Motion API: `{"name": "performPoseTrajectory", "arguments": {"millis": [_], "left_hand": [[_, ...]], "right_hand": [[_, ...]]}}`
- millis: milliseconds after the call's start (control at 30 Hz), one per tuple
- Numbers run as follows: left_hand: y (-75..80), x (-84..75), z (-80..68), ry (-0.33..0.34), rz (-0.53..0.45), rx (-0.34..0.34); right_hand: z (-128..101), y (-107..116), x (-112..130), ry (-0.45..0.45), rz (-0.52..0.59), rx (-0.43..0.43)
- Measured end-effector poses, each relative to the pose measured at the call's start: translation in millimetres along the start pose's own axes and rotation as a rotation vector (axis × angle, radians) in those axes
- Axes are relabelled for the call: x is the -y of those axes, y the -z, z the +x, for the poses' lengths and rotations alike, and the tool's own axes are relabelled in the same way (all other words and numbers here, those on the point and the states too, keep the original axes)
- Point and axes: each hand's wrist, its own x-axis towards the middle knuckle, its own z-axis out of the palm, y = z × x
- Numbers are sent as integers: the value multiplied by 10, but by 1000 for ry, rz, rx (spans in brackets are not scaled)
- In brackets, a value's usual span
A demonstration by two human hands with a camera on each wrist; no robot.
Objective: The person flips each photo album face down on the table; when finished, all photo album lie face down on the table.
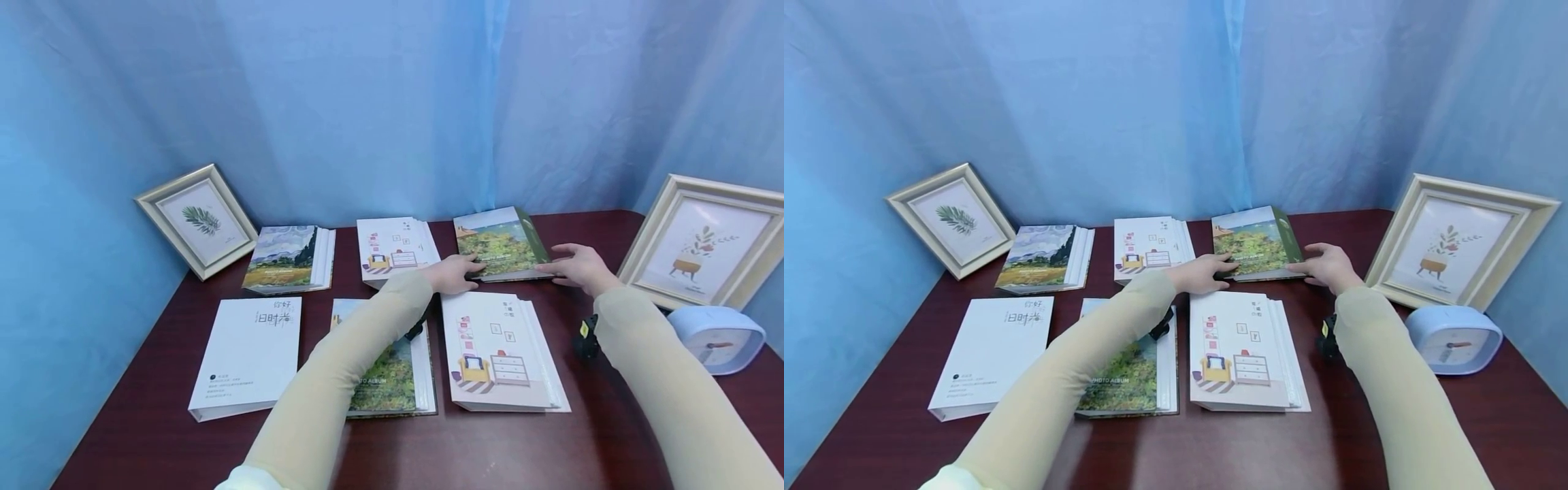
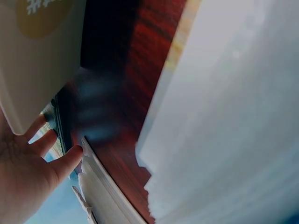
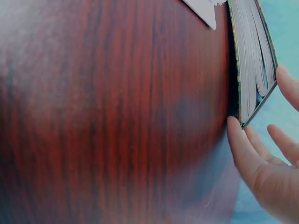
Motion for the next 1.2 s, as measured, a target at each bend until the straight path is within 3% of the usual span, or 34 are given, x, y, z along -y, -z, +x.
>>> {"name": "performPoseTrajectory", "arguments": {"millis": [233, 433, 667, 900, 1200], "left_hand": [[23, -15, -22, -18, 6, -6], [60, -11, -38, -17, -48, -14], [104, 0, -47, 7, -115, -45], [213, 28, -168, 5, -152, -67], [351, 90, -336, -5, -217, -132]], "right_hand": [[82, 10, -85, -24, -38, -37], [162, 38, -155, -25, -58, -30], [603, 71, -554, 24, -96, -90], [54, 32, 39, -7, -134, -51], [-58, 25, 290, 58, -151, 2]]}}
